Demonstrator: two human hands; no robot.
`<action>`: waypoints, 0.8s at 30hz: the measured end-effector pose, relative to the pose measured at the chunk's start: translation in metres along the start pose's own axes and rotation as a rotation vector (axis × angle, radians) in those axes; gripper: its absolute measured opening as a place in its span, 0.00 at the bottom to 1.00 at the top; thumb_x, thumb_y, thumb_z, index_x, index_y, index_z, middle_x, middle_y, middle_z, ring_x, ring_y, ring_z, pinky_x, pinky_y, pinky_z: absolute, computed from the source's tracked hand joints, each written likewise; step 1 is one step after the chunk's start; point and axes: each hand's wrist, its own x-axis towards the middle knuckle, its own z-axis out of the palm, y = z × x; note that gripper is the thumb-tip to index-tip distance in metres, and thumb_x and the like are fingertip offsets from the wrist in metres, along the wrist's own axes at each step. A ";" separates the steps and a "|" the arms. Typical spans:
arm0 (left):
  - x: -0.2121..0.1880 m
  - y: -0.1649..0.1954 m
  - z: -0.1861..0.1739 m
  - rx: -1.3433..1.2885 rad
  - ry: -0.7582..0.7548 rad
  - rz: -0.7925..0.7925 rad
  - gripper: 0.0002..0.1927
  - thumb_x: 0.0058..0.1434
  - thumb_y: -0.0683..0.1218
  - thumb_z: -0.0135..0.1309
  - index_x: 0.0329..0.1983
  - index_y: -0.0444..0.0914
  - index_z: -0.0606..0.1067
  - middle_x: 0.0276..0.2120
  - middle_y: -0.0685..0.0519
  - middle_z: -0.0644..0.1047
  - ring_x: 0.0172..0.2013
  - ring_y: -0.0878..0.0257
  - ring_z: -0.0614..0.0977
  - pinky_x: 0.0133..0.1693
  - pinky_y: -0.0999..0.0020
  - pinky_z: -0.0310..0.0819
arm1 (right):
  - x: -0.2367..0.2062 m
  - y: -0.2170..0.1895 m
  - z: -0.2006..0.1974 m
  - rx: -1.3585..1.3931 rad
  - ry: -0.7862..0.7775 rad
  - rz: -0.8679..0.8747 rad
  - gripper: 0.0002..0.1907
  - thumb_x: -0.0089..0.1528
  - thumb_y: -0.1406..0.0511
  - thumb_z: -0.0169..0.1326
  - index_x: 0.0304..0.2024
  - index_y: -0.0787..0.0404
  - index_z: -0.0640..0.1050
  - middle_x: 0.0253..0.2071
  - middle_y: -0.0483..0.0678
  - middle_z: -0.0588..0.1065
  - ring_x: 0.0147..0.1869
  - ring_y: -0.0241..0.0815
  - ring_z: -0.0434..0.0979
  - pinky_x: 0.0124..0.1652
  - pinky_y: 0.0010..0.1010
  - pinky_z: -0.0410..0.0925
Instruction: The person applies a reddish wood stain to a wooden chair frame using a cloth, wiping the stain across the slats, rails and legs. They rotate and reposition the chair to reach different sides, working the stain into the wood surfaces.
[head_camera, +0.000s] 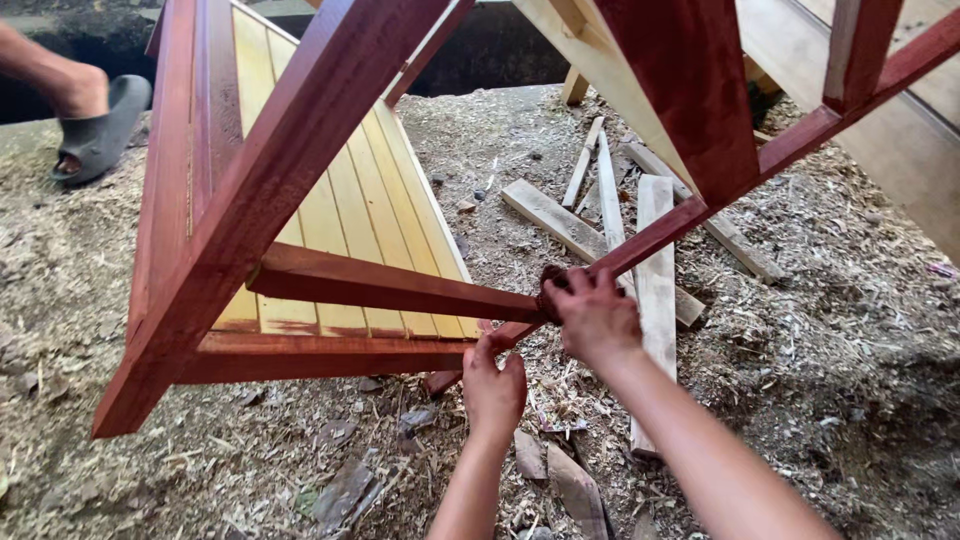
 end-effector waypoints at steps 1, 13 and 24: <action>-0.001 -0.001 0.000 0.000 -0.012 -0.027 0.15 0.56 0.45 0.56 0.47 0.39 0.77 0.45 0.46 0.76 0.48 0.50 0.79 0.52 0.58 0.70 | -0.002 0.017 -0.010 -0.006 0.062 0.028 0.35 0.59 0.66 0.52 0.69 0.43 0.65 0.69 0.48 0.61 0.67 0.61 0.63 0.45 0.44 0.76; 0.016 -0.005 -0.021 -0.042 0.007 -0.115 0.08 0.60 0.42 0.50 0.40 0.37 0.77 0.42 0.48 0.77 0.40 0.58 0.80 0.45 0.61 0.75 | 0.001 0.022 -0.006 -0.116 0.252 0.158 0.37 0.60 0.63 0.48 0.73 0.51 0.62 0.75 0.60 0.51 0.66 0.79 0.64 0.36 0.54 0.79; 0.040 -0.009 -0.058 -0.439 0.052 -0.059 0.10 0.64 0.40 0.47 0.40 0.33 0.79 0.19 0.57 0.71 0.21 0.70 0.67 0.22 0.70 0.58 | -0.041 0.002 -0.026 0.355 -0.091 -0.034 0.24 0.53 0.55 0.64 0.53 0.37 0.80 0.61 0.33 0.73 0.59 0.42 0.73 0.52 0.38 0.75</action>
